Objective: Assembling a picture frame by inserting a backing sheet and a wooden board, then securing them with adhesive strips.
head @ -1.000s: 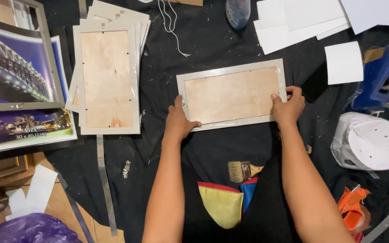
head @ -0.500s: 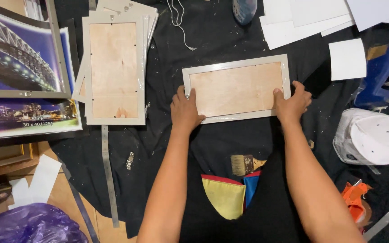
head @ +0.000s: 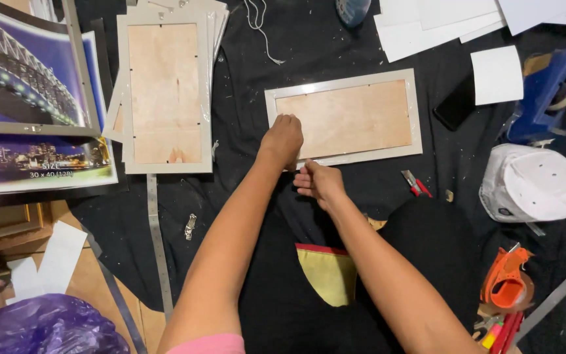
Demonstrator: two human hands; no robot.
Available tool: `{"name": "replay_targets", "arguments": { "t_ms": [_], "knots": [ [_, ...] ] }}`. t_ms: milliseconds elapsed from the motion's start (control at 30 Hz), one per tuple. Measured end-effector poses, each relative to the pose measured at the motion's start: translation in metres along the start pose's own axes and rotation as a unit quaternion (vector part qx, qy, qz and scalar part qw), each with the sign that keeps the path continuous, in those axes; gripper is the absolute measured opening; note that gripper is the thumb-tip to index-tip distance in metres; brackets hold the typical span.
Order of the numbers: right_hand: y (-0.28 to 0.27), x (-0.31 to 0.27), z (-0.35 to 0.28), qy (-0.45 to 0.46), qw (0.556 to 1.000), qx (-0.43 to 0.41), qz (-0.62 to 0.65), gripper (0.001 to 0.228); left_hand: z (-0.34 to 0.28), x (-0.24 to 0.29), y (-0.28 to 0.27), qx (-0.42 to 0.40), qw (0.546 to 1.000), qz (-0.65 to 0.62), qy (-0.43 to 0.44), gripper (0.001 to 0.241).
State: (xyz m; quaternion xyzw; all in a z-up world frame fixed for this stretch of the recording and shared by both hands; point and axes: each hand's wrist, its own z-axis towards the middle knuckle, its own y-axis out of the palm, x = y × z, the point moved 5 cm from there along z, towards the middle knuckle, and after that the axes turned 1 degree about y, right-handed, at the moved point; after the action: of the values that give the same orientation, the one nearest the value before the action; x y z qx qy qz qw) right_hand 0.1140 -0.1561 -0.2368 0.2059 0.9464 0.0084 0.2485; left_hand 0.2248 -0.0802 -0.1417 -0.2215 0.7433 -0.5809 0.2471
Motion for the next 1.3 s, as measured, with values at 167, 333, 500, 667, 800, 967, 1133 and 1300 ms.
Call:
{"name": "replay_targets", "arguments": {
  "t_ms": [167,333,500,667,800,967,1133,1300],
  "knots": [
    [-0.002,-0.008,-0.008,-0.017,0.997,0.061,0.031,0.041,0.003,-0.003,-0.006,-0.050,0.999,-0.009,0.003,0.024],
    [-0.007,-0.007,-0.008,-0.014,0.997,0.073,0.028,0.052,0.019,-0.004,0.027,-0.078,0.997,-0.016,0.007,0.052],
    [-0.006,-0.009,-0.008,0.002,0.998,0.058,0.015,0.057,0.017,-0.002,0.029,-0.078,0.996,-0.039,0.002,0.059],
    [-0.005,-0.009,-0.003,0.000,0.999,0.040,0.015,0.061,0.013,-0.002,0.017,-0.066,0.997,-0.038,-0.005,0.048],
    [-0.005,-0.010,-0.002,-0.005,0.999,0.038,0.018,0.058,0.010,-0.002,0.016,-0.058,0.998,-0.019,0.001,0.046],
    [-0.007,-0.016,-0.031,0.030,0.999,0.008,-0.026,0.067,0.008,0.000,0.016,-0.086,0.996,0.014,0.008,0.048],
    [-0.080,-0.053,-0.014,-0.035,0.977,0.027,-0.206,0.051,0.017,-0.006,0.051,-0.141,0.990,-0.008,-0.001,0.086],
    [-0.191,-0.127,-0.001,-0.268,0.837,0.226,-0.420,0.022,0.003,-0.019,0.035,-0.166,0.981,-0.097,-0.040,0.098]
  ]
}}
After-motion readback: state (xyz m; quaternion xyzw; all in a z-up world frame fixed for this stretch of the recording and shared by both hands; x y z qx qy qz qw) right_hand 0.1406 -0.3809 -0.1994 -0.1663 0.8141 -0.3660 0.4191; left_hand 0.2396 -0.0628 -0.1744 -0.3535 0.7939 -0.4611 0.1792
